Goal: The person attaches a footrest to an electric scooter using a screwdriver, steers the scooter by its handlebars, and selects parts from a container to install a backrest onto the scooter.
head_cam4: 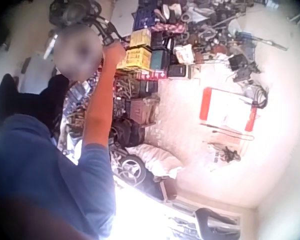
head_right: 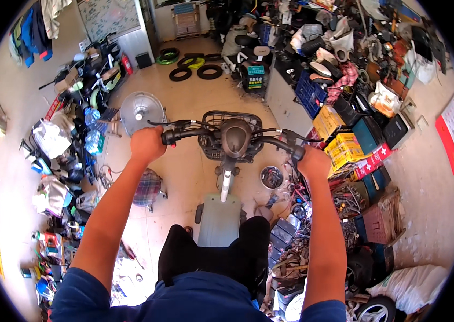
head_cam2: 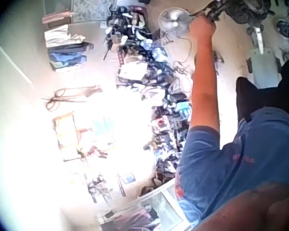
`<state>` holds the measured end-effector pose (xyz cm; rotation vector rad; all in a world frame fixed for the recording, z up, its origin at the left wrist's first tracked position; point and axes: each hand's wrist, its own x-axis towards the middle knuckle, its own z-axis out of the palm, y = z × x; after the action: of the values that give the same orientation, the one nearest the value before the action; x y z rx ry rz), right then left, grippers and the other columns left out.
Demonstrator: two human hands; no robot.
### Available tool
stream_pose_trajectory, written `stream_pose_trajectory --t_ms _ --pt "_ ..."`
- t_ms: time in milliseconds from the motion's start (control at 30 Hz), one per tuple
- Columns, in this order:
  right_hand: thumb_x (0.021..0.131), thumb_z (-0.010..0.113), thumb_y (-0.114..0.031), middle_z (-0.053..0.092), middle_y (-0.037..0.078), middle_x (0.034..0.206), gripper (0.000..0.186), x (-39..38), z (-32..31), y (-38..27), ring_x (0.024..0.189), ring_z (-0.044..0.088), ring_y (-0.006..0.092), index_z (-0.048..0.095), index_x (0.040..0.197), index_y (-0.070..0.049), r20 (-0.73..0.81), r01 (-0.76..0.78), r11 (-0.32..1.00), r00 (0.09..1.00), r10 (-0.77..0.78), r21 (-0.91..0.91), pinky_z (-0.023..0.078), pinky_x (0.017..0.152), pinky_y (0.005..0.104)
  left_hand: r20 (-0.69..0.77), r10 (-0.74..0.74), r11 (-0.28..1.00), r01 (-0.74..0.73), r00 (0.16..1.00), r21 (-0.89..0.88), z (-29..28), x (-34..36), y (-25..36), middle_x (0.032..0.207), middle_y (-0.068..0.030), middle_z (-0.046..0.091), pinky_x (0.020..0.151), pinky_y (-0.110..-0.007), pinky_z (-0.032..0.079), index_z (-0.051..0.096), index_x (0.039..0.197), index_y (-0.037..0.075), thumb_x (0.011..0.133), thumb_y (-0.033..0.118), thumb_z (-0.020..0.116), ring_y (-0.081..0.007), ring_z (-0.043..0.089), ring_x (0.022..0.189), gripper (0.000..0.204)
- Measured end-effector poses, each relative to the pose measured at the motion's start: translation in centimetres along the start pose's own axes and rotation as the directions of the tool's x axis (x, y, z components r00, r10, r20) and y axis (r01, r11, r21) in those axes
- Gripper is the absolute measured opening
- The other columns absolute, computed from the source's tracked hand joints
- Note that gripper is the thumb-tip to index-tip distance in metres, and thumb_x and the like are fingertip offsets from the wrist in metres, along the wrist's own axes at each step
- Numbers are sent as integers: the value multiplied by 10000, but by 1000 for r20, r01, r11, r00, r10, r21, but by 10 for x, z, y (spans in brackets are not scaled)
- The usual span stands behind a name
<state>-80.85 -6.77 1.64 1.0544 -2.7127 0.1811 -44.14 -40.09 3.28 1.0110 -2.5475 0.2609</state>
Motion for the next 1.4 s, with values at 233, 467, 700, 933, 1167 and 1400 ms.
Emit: stream_pose_trajectory --t_ms 233,467,700,933,1167,1400 --pt "734 747 -188 753 157 884 288 2 3 -4 871 730 372 753 1019 -143 14 -3 1000 1000 3 15 570 787 472 -3 14 1000 -14 1000 -23 11 1 -9 767 -133 699 684 -492 547 663 851 82 767 247 713 -356 695 779 192" --pt "701 815 -231 753 160 890 363 0 0 -10 864 729 373 749 1044 -132 -28 10 1000 1000 -9 27 570 782 472 -10 15 999 -15 1000 -46 12 0 -14 757 -132 694 676 -483 549 659 827 77 758 239 717 -354 689 761 186" --pt "763 768 -225 739 164 848 230 3 13 -3 813 718 399 729 966 -125 -94 32 999 995 -35 -33 565 735 503 -21 35 998 -36 999 -49 12 3 -13 741 -123 696 652 -454 549 661 827 81 725 173 717 -321 691 738 148" --pt "787 777 -215 706 189 801 194 6 11 -9 788 674 454 679 897 -90 -84 81 997 993 -80 5 531 677 527 27 13 998 -12 1000 -66 14 6 -17 713 -79 656 640 -431 533 635 796 93 711 203 756 -285 670 746 184" --pt "791 786 -184 713 214 835 207 17 8 -21 817 686 453 689 930 -66 17 95 995 995 -95 0 548 708 513 59 21 996 -16 998 -85 21 6 -27 697 -70 639 616 -415 516 618 768 98 691 182 758 -281 651 722 180" --pt "773 793 -163 712 232 834 221 12 -1 -20 831 688 457 692 935 -52 82 97 995 992 -98 19 545 709 524 -34 78 994 -81 996 -72 28 15 -33 694 -81 635 610 -421 510 593 747 95 696 181 747 -294 643 714 184"
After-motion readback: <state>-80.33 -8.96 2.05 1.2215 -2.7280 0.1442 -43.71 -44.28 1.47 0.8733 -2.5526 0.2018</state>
